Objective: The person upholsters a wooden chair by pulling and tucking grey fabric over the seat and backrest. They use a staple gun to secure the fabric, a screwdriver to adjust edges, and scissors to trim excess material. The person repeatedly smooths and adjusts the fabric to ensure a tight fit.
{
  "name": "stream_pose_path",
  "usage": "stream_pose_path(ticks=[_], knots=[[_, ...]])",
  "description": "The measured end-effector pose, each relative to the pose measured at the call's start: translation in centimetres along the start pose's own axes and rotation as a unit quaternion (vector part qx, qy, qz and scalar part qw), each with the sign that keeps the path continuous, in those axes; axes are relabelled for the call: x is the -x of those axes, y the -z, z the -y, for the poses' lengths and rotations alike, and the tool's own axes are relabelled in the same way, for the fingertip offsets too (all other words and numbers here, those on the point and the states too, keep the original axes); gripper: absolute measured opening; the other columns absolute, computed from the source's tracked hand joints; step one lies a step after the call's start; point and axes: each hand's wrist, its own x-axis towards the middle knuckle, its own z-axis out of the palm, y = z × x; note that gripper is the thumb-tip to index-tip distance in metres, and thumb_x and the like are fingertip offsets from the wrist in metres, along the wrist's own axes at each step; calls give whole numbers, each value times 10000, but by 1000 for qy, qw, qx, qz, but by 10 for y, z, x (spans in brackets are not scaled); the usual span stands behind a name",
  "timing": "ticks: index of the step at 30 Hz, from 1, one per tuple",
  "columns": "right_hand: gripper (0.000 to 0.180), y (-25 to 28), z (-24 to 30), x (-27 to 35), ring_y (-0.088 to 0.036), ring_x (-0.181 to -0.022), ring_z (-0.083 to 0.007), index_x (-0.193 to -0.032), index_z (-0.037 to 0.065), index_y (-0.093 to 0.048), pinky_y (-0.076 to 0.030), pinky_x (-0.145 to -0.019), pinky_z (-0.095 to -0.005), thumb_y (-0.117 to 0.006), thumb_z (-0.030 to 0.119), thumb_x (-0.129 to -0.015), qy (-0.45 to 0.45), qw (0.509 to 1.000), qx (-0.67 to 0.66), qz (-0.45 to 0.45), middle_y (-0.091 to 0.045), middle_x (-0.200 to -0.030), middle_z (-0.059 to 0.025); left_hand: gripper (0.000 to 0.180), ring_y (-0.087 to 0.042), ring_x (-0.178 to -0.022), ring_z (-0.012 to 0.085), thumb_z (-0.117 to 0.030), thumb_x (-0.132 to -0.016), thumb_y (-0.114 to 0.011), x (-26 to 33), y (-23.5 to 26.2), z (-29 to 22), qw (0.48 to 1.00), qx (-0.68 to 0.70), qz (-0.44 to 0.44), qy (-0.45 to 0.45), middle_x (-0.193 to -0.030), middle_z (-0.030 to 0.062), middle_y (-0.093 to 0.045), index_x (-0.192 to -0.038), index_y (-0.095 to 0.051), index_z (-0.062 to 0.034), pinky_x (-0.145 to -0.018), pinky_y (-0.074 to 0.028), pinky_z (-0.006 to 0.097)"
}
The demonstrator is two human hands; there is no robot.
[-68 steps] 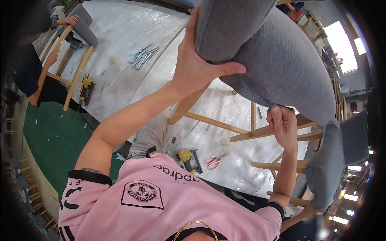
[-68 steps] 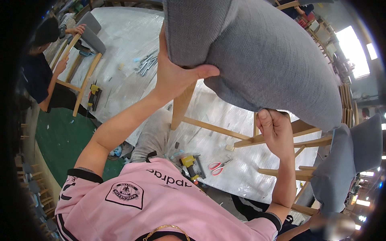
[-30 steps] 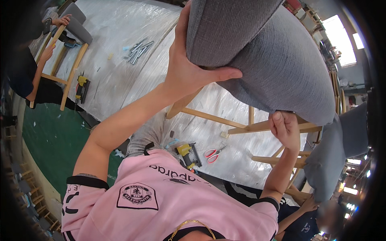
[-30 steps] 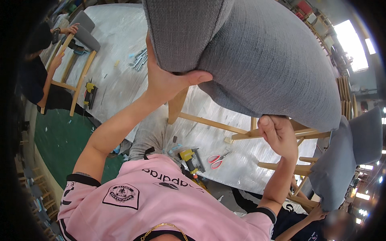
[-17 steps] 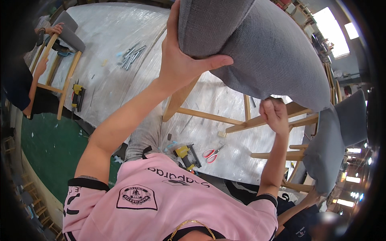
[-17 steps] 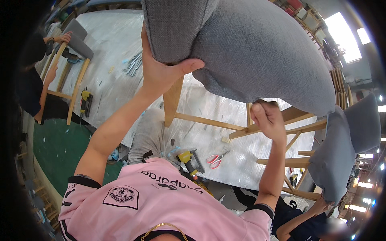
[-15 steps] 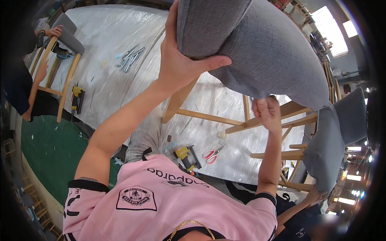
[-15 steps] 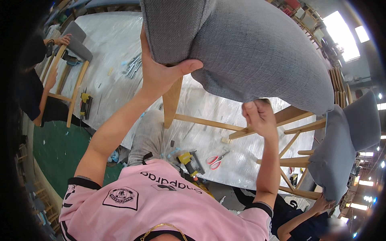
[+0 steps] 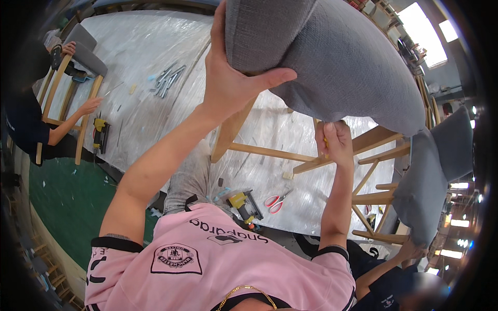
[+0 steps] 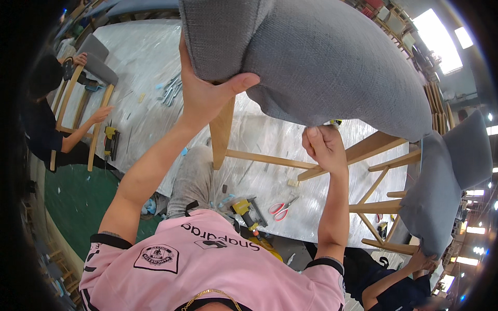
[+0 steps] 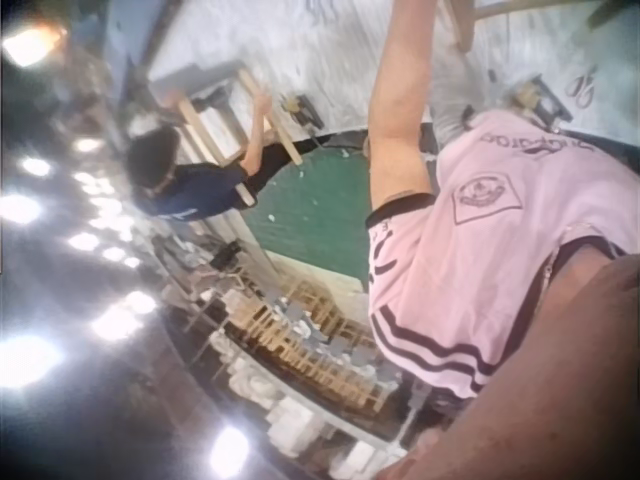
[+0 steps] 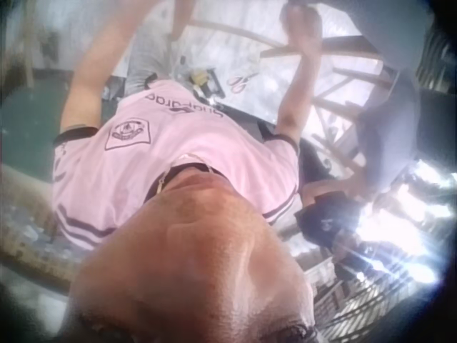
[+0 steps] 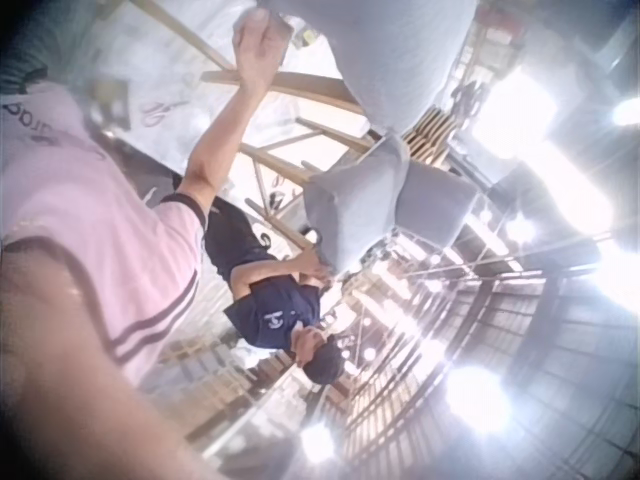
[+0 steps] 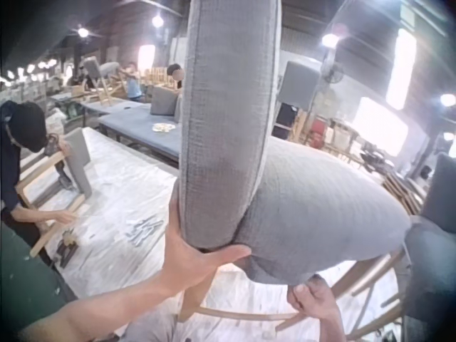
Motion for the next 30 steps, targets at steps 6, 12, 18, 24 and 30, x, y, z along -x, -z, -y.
stream_pose_path(ticks=[6, 12, 18, 24, 30], knots=[[605, -45, -25, -16, -406, -462, -64, -646, 77, -499, -283, -443, -241, -485, 489, -1090, 51, 992, -103, -52, -447, -528, 17, 1335, -550, -1323, 310, -426, -607, -1007, -1, -2, 0, 1000, -13, -4, 3, -1447, 193, -480, -1565, -182, 4, -1071, -506, 414], [613, -18, -9, -2, -391, -451, -56, -645, 75, -504, -268, -425, -248, -482, 493, -1092, 1, 999, -32, -29, -439, -523, 21, 1317, -554, -1321, 303, -423, -619, -1003, -5, 4, 4, 999, -41, 3, -25, -1435, 190, -498, -1561, -186, 3, -1063, -512, 414], [566, -10, -6, -17, -418, -467, -63, -665, 82, -529, -286, -437, -243, -507, 452, -1093, 6, 998, 5, -54, -454, -526, 26, 1291, -570, -1304, 305, -431, -643, -991, -8, -3, -1, 999, 34, 3, 24, -1428, 188, -508, -1567, -195, -8, -1054, -523, 416], [550, -7, -1, -22, -415, -469, -57, -719, 72, -530, -296, -428, -230, -494, 477, -1091, 6, 1000, -13, -22, -474, -572, -1, 1291, -561, -1320, 295, -457, -689, -964, -13, -3, 0, 1000, -14, -3, 16, -1469, 192, -485, -1599, -164, -12, -1060, -517, 413], [461, -24, -15, 1, -432, -513, -36, -747, 64, -572, -329, -465, -236, -592, 400, -1061, -110, 985, 0, -134, -486, -593, 36, 1033, -465, -1408, 306, -360, -823, -884, -47, -13, 6, 986, 156, -51, 14, -1417, 222, -570, -1556, -293, 64, -1189, -333, 437]])
